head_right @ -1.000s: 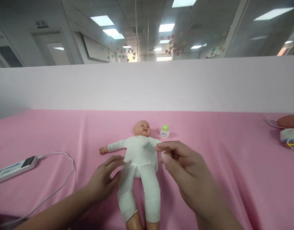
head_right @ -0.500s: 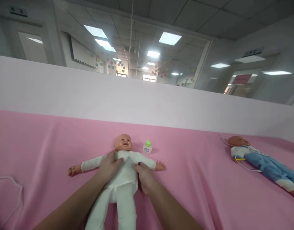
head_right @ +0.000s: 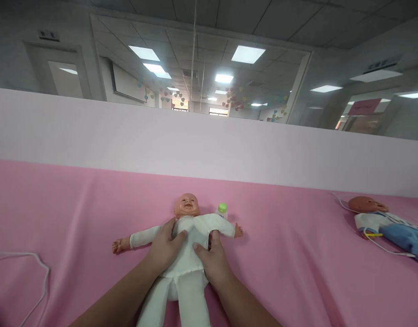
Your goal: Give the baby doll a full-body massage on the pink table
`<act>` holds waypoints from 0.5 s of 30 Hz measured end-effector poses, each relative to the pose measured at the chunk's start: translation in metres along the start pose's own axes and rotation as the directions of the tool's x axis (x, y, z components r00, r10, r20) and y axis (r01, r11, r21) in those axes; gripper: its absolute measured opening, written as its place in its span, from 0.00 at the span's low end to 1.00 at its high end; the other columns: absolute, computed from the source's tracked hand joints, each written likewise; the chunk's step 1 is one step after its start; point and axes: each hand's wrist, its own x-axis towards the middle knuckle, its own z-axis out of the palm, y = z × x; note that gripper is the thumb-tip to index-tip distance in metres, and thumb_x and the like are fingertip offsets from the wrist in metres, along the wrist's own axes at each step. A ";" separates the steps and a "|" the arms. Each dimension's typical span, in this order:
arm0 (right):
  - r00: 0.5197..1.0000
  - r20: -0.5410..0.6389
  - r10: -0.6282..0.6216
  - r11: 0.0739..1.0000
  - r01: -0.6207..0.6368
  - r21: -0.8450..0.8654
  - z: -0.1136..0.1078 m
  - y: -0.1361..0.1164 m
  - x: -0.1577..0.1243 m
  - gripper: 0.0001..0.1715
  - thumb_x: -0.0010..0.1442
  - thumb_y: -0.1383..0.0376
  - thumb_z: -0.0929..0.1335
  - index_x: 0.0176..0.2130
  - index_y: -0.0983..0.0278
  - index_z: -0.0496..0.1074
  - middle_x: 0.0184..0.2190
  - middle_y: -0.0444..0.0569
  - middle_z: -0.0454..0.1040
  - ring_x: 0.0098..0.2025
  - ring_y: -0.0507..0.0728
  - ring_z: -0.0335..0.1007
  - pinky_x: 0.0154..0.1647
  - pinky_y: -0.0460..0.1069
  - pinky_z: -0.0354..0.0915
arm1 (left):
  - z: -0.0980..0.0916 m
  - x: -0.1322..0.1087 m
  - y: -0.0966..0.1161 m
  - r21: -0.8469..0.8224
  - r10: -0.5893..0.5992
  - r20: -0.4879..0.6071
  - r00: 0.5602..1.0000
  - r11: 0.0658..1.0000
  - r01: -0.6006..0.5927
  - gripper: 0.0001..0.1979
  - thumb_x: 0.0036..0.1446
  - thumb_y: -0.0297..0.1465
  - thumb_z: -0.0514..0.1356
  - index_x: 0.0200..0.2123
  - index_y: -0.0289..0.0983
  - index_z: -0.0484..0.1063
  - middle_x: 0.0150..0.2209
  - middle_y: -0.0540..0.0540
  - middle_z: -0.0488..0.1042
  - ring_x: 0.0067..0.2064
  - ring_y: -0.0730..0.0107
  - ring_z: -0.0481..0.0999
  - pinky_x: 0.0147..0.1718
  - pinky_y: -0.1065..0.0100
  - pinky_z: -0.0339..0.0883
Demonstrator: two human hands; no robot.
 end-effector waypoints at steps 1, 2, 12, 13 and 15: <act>0.999 0.015 -0.036 0.999 0.037 -0.038 0.000 -0.002 0.000 0.35 0.57 0.57 0.77 0.57 0.56 0.62 0.54 0.51 0.77 0.55 0.64 0.76 0.54 0.59 0.74 | -0.001 -0.001 0.001 -0.033 -0.008 0.000 1.000 0.999 0.008 0.34 0.62 0.41 0.60 0.67 0.31 0.65 0.67 0.30 0.68 0.70 0.45 0.65 0.67 0.52 0.56; 0.997 0.031 -0.066 0.995 0.068 -0.076 0.001 -0.004 -0.001 0.35 0.58 0.57 0.77 0.58 0.56 0.62 0.55 0.51 0.77 0.56 0.64 0.75 0.55 0.59 0.74 | -0.001 -0.002 0.002 -0.069 -0.016 -0.004 1.000 0.998 0.015 0.34 0.62 0.42 0.60 0.66 0.31 0.65 0.68 0.30 0.67 0.70 0.45 0.64 0.67 0.53 0.55; 0.947 0.165 -0.275 0.764 0.319 -0.560 0.009 -0.029 -0.021 0.26 0.63 0.63 0.71 0.60 0.59 0.68 0.54 0.55 0.78 0.56 0.67 0.76 0.59 0.61 0.73 | -0.009 -0.008 0.016 -0.431 -0.056 0.001 0.998 0.901 0.051 0.27 0.66 0.47 0.58 0.60 0.34 0.74 0.62 0.35 0.76 0.66 0.46 0.70 0.65 0.53 0.60; 0.931 0.193 -0.308 0.695 0.359 -0.623 0.010 -0.030 -0.023 0.27 0.63 0.63 0.70 0.61 0.60 0.68 0.56 0.56 0.77 0.59 0.68 0.74 0.62 0.63 0.71 | -0.009 -0.009 0.018 -0.469 -0.059 0.012 0.998 0.881 0.058 0.27 0.67 0.47 0.57 0.59 0.34 0.74 0.61 0.36 0.77 0.65 0.46 0.71 0.65 0.53 0.61; 0.898 0.269 -0.349 0.568 0.431 -0.701 0.013 -0.033 -0.027 0.33 0.63 0.61 0.71 0.65 0.60 0.66 0.60 0.58 0.74 0.65 0.71 0.69 0.67 0.65 0.66 | -0.011 -0.010 0.021 -0.554 -0.053 0.052 0.997 0.829 0.073 0.26 0.68 0.48 0.56 0.55 0.34 0.76 0.56 0.36 0.79 0.61 0.46 0.75 0.62 0.53 0.65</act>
